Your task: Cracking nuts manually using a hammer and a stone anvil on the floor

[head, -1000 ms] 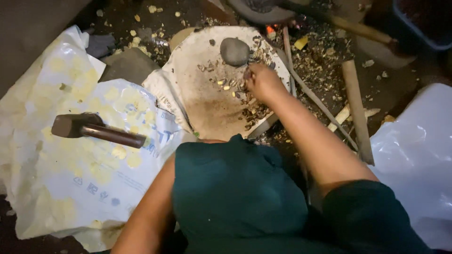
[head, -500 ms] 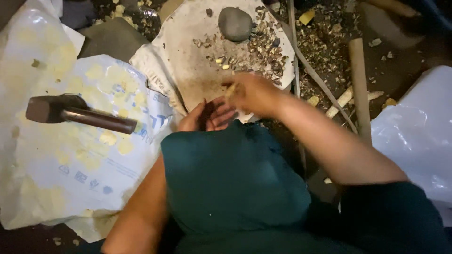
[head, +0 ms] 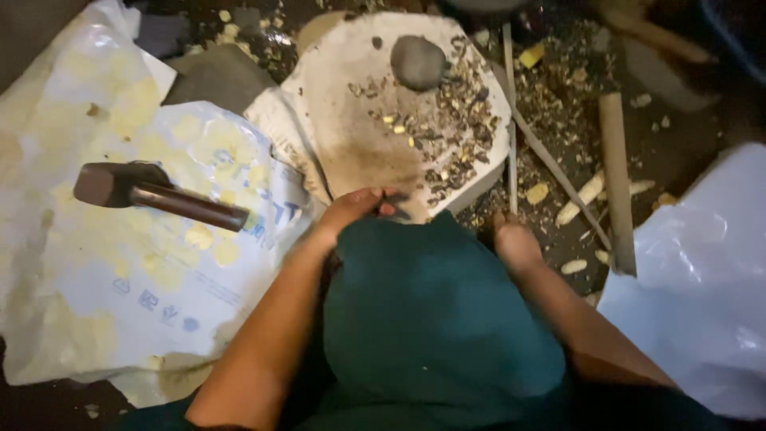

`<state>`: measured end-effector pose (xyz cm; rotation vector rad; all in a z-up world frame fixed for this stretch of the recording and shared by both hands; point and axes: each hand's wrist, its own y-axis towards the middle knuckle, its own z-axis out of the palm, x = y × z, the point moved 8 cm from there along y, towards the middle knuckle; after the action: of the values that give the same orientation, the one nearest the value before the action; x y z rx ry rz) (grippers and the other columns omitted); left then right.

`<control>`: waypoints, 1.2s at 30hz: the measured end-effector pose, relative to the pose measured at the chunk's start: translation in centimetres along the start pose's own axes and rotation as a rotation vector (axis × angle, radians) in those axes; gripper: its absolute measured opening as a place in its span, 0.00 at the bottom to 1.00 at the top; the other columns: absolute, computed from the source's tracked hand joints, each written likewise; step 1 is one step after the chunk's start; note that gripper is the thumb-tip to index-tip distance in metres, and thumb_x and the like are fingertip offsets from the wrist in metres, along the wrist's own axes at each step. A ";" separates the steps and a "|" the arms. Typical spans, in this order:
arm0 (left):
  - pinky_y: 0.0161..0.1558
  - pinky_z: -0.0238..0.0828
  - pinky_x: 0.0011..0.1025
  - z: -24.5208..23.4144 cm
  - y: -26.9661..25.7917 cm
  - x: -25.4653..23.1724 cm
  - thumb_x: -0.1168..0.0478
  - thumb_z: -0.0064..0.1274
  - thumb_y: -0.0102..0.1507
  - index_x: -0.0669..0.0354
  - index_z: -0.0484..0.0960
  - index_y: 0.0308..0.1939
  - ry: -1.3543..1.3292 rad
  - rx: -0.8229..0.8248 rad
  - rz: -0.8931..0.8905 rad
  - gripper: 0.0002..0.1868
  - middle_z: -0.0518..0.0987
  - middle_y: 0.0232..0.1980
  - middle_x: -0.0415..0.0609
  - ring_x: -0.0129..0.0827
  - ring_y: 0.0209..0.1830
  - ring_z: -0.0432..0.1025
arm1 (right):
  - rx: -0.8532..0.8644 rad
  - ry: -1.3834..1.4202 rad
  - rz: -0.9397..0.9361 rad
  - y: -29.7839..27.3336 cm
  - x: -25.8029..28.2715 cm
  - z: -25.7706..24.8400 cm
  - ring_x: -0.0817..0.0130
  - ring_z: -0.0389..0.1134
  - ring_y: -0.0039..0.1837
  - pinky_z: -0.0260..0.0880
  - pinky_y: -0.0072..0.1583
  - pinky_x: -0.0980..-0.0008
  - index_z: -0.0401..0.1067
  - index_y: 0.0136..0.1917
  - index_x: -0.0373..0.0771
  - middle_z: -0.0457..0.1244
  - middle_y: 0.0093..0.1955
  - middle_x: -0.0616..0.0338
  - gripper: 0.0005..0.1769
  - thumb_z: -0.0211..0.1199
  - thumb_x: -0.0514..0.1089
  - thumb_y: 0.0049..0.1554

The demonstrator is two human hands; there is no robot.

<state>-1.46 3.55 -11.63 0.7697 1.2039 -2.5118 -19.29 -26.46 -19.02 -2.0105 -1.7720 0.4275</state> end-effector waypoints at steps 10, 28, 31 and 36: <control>0.52 0.77 0.39 1.3 -0.3 -12.0 0.50 0.62 0.63 0.46 0.89 0.48 0.720 -0.622 0.220 0.12 0.86 0.47 0.49 0.44 0.53 0.80 | 0.121 0.368 0.041 0.1 2.0 -14.4 0.42 0.70 0.58 0.70 0.61 0.50 0.69 0.60 0.38 0.67 0.53 0.42 0.18 0.62 0.47 0.59; 0.50 0.75 0.43 5.9 5.6 -16.8 0.67 0.55 0.60 0.53 0.80 0.47 1.756 -0.588 0.658 0.12 0.79 0.44 0.53 0.50 0.46 0.77 | -0.017 0.423 -0.400 12.5 13.1 -28.9 0.33 0.71 0.55 0.72 0.52 0.42 0.71 0.60 0.41 0.65 0.55 0.43 0.19 0.58 0.48 0.56; 0.51 0.79 0.38 3.8 5.2 -16.4 0.67 0.52 0.64 0.61 0.74 0.52 0.802 -0.474 0.557 0.12 0.76 0.46 0.56 0.48 0.48 0.76 | -0.096 0.536 -0.460 12.8 14.3 -30.9 0.33 0.70 0.56 0.71 0.54 0.42 0.73 0.59 0.37 0.66 0.54 0.39 0.18 0.60 0.43 0.56; 0.43 0.84 0.28 3.0 3.3 -14.0 0.61 0.47 0.71 0.62 0.74 0.50 -0.593 -0.213 0.367 0.08 0.78 0.43 0.55 0.39 0.38 0.80 | -0.213 0.321 -0.596 13.3 16.8 -31.3 0.35 0.71 0.53 0.73 0.52 0.46 0.73 0.55 0.36 0.65 0.52 0.36 0.12 0.57 0.42 0.60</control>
<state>10.50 -0.87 -4.36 0.1457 0.9832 -2.0481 9.94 -14.59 2.10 -1.4534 -2.1364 -0.2648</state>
